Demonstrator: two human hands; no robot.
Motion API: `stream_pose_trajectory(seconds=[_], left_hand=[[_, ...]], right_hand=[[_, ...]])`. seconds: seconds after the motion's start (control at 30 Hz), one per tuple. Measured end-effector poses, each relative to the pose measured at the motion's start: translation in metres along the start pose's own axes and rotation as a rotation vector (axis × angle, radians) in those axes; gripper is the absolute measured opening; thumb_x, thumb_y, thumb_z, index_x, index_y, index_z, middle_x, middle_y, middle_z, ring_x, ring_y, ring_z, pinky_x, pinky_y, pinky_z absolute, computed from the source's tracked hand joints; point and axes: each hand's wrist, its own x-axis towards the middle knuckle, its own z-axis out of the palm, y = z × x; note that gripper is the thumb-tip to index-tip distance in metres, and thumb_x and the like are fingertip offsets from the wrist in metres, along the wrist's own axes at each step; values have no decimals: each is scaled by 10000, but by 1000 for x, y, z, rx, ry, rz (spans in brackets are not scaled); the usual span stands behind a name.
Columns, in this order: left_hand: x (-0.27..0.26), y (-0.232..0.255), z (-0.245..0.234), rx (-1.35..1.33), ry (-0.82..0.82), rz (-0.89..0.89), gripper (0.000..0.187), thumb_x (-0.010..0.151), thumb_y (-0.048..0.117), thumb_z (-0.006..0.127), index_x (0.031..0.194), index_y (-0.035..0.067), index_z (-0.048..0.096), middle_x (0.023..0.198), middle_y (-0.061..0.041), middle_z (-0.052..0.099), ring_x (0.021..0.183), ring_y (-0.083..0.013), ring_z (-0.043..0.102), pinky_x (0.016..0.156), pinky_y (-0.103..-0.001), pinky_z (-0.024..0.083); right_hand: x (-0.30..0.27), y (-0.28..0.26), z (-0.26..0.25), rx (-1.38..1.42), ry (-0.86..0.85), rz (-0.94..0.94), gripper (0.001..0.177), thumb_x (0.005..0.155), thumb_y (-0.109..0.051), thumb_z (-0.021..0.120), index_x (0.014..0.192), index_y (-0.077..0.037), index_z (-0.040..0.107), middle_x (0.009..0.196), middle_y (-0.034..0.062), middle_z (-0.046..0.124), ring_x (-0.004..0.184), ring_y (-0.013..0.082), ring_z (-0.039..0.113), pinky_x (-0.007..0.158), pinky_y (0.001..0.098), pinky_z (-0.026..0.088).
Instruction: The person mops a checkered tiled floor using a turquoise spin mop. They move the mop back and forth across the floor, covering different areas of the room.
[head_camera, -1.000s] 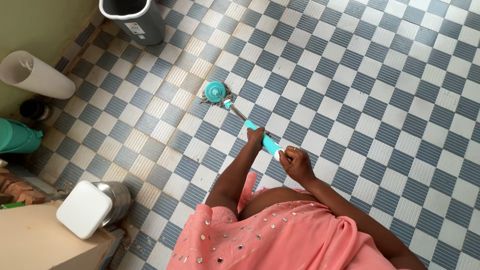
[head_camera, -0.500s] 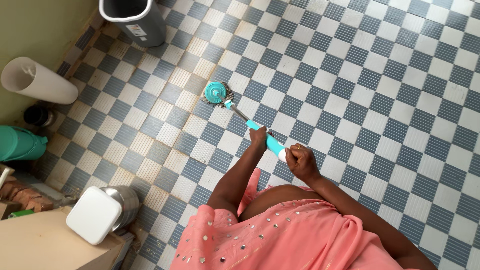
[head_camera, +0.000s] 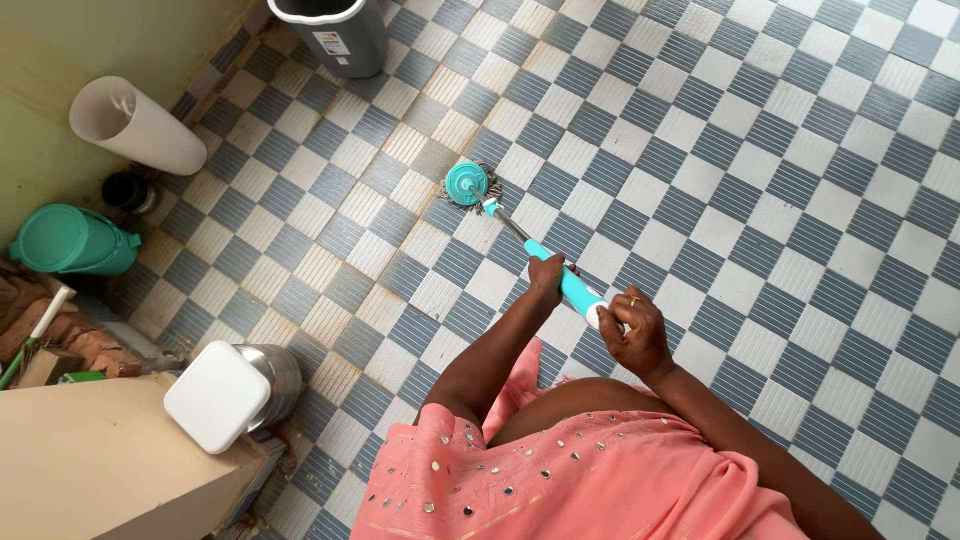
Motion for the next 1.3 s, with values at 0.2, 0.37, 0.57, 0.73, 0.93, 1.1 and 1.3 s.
stream_pose_trajectory(seconds=[0.2, 0.37, 0.57, 0.73, 0.93, 1.1, 1.3], left_hand=[[11, 49, -32, 82, -56, 35, 524, 945, 42, 642, 1324, -13, 285, 938, -227, 567, 685, -282, 657, 521, -422, 608], [17, 78, -47, 142, -57, 76, 508, 921, 8, 643, 1293, -26, 299, 919, -213, 587, 690, -287, 672, 533, -413, 625], [20, 51, -38, -13, -123, 36, 587, 904, -3, 728, 1293, -17, 288, 874, -189, 593, 666, -258, 655, 521, -379, 597], [21, 57, -43, 35, -181, 38, 601, 874, 48, 787, 1292, 2, 357, 814, -132, 613, 612, -218, 636, 470, -348, 575], [32, 101, -37, 106, -179, 33, 594, 879, -12, 757, 1253, -1, 296, 817, -157, 585, 618, -239, 626, 485, -372, 572], [36, 89, -24, 120, -197, 19, 557, 890, -50, 718, 1218, 12, 272, 853, -190, 586, 642, -271, 640, 513, -394, 587], [40, 74, -27, 230, -259, -1, 542, 869, -36, 731, 1242, -14, 338, 838, -172, 605, 652, -254, 669, 504, -387, 597]], right_hand=[[22, -3, 42, 87, -205, 53, 431, 902, -196, 773, 612, -18, 508, 566, 90, 495, 631, 233, 458, 589, 404, 407], [34, -17, 60, 189, -320, 117, 350, 856, -169, 786, 638, -16, 559, 593, 84, 552, 619, 242, 468, 566, 405, 415], [32, -37, 45, -15, -95, 96, 356, 877, -120, 755, 643, -14, 508, 624, 113, 497, 612, 254, 490, 567, 406, 407], [39, -43, 56, -19, -144, 94, 392, 866, -155, 782, 631, -11, 504, 627, 117, 509, 585, 268, 503, 558, 418, 409], [61, -34, 73, 81, -325, 227, 352, 872, -177, 789, 699, 20, 554, 691, 128, 549, 588, 261, 528, 552, 406, 424], [54, -43, 58, 20, -226, 280, 217, 859, -148, 746, 816, 13, 607, 751, 113, 584, 592, 221, 583, 540, 365, 461], [43, -43, 60, 103, -241, 324, 295, 875, -145, 771, 754, 22, 561, 712, 120, 544, 576, 233, 514, 534, 378, 417]])
